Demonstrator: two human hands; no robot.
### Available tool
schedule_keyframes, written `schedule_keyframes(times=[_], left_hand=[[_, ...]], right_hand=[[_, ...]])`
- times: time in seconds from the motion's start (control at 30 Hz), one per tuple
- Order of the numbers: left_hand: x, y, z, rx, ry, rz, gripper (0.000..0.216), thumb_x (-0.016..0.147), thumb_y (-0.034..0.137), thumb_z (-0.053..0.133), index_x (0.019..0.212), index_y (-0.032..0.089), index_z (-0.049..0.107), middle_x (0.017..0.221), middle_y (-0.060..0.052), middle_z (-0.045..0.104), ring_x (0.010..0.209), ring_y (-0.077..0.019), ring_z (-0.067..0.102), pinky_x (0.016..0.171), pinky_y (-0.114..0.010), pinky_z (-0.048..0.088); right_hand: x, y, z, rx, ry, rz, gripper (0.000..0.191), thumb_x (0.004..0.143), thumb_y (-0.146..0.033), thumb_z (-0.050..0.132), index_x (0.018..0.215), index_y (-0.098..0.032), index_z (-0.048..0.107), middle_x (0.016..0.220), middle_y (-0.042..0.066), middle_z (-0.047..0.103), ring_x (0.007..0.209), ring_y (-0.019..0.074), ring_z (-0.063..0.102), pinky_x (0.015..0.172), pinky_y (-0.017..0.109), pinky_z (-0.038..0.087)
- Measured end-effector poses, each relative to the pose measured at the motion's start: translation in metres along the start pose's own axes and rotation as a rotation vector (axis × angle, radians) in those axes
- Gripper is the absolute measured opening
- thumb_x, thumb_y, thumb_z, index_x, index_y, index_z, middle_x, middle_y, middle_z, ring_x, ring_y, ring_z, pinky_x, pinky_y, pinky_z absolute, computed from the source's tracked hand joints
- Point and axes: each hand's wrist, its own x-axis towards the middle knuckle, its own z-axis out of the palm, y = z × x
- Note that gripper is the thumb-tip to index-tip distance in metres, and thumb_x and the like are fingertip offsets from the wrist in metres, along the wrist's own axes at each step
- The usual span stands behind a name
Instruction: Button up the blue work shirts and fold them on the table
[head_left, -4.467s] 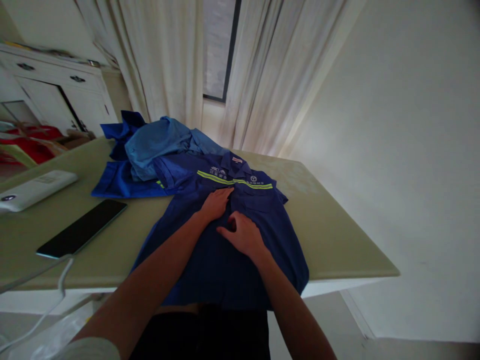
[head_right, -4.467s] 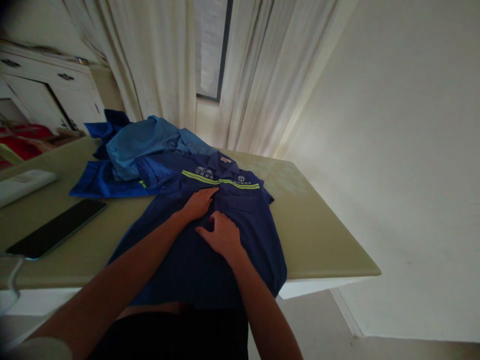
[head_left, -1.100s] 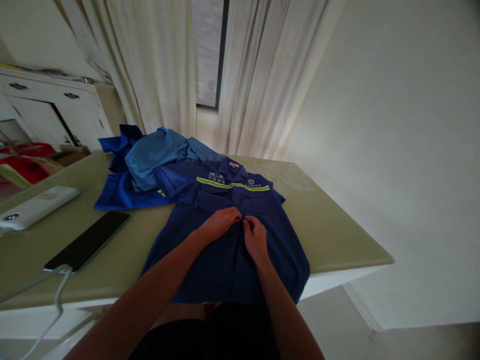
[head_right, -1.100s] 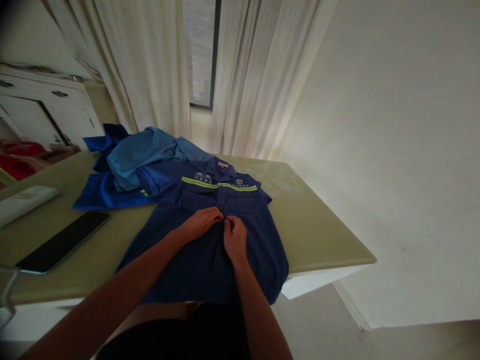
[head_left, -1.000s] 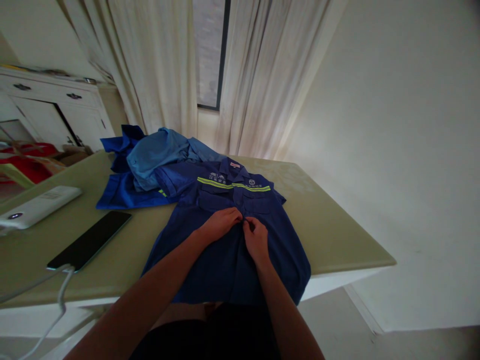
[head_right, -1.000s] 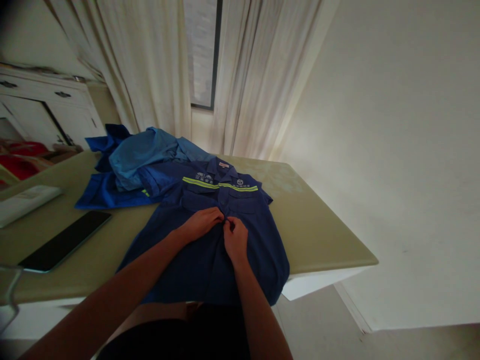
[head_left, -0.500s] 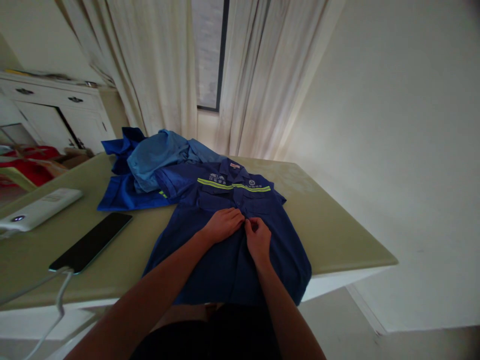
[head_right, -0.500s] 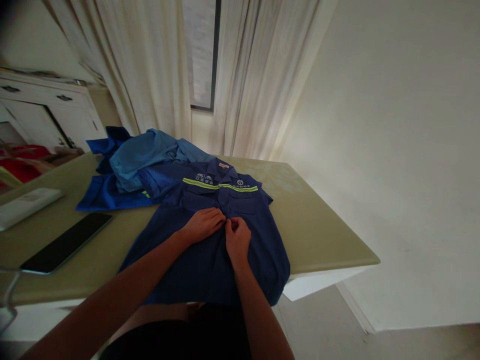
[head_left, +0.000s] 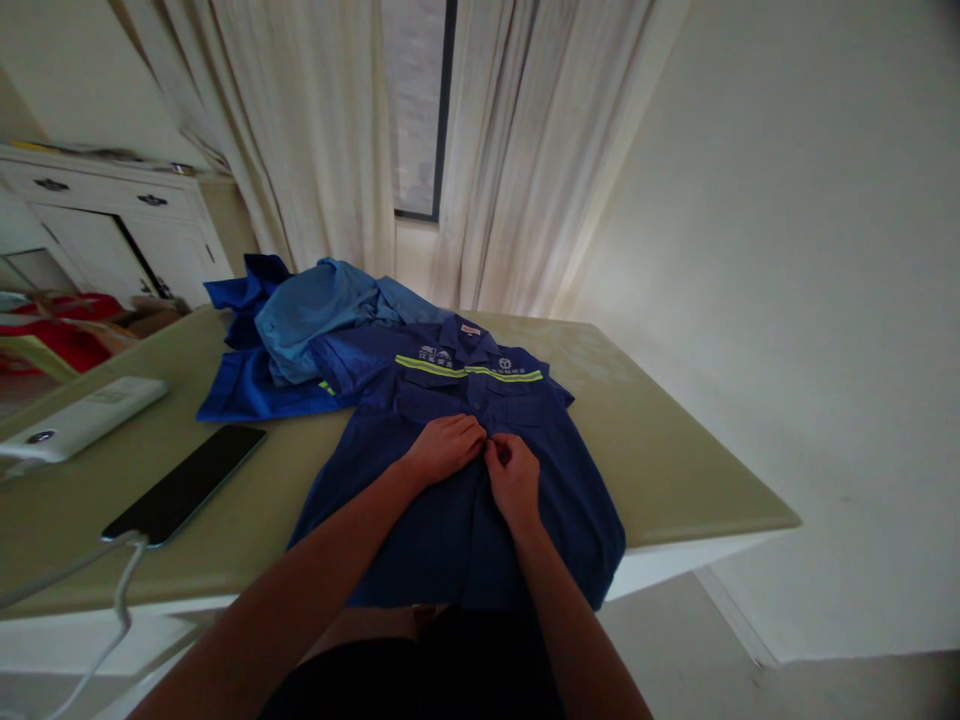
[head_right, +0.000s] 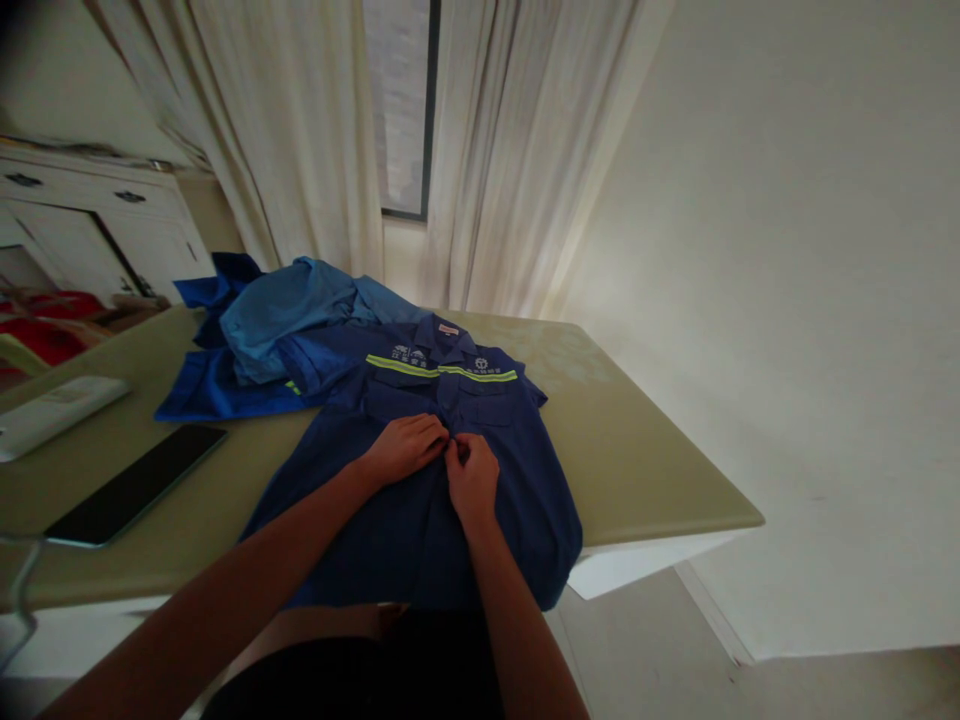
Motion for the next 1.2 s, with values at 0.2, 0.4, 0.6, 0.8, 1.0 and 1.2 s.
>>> schedule_keyframes(times=[0.2, 0.4, 0.6, 0.8, 1.0, 1.2], left_hand=[[-0.0008, -0.0008, -0.0001, -0.043, -0.008, -0.026, 0.019, 0.105, 0.027, 0.048, 0.1, 0.019, 0.065, 0.096, -0.005, 0.069, 0.091, -0.0185, 0.064, 0.082, -0.03, 0.049], [-0.0017, -0.0016, 0.0017, -0.051, -0.009, -0.033, 0.016, 0.103, 0.025, 0.05, 0.102, 0.019, 0.065, 0.097, -0.006, 0.068, 0.092, -0.019, 0.065, 0.082, -0.031, 0.05], [-0.0017, -0.0011, 0.0028, -0.05, -0.009, -0.035, 0.015, 0.103, 0.025, 0.051, 0.102, 0.019, 0.065, 0.097, -0.005, 0.069, 0.091, -0.0194, 0.065, 0.082, -0.031, 0.05], [0.0001, 0.002, -0.0006, -0.067, 0.013, -0.035, 0.016, 0.103, 0.026, 0.051, 0.101, 0.019, 0.065, 0.095, -0.005, 0.069, 0.091, -0.0191, 0.065, 0.082, -0.031, 0.05], [-0.0004, 0.0013, -0.0003, -0.122, 0.031, -0.082, 0.012, 0.101, 0.025, 0.054, 0.099, 0.02, 0.065, 0.097, -0.004, 0.069, 0.093, -0.0186, 0.065, 0.083, -0.031, 0.05], [-0.0007, 0.0007, -0.001, -0.111, 0.022, -0.073, 0.011, 0.101, 0.024, 0.054, 0.1, 0.02, 0.064, 0.097, -0.004, 0.069, 0.092, -0.0186, 0.065, 0.082, -0.03, 0.05]], right_hand=[[-0.0001, 0.0015, -0.0007, 0.032, -0.009, 0.031, 0.026, 0.092, -0.036, 0.056, 0.097, -0.018, 0.074, 0.087, 0.007, 0.073, 0.075, 0.0199, 0.065, 0.074, 0.032, 0.049], [-0.0004, 0.0017, -0.0021, 0.108, -0.026, -0.002, 0.029, 0.093, -0.037, 0.053, 0.1, -0.017, 0.074, 0.089, 0.008, 0.073, 0.075, 0.0198, 0.065, 0.074, 0.032, 0.05], [-0.0004, 0.0034, -0.0006, 0.143, -0.03, 0.015, 0.032, 0.095, -0.038, 0.052, 0.103, -0.016, 0.073, 0.093, 0.01, 0.075, 0.082, 0.0214, 0.068, 0.079, 0.034, 0.052], [0.0, 0.0019, 0.0006, 0.098, 0.034, 0.089, 0.03, 0.091, -0.039, 0.057, 0.099, -0.017, 0.076, 0.092, 0.01, 0.076, 0.08, 0.0224, 0.069, 0.079, 0.034, 0.053], [0.0004, 0.0003, -0.0004, 0.074, 0.033, 0.152, 0.028, 0.088, -0.041, 0.061, 0.092, -0.019, 0.077, 0.082, 0.007, 0.076, 0.071, 0.0221, 0.067, 0.071, 0.033, 0.051], [-0.0007, 0.0007, 0.0002, 0.151, 0.009, 0.107, 0.033, 0.093, -0.042, 0.055, 0.1, -0.017, 0.076, 0.086, 0.008, 0.077, 0.072, 0.0219, 0.068, 0.07, 0.032, 0.051]])
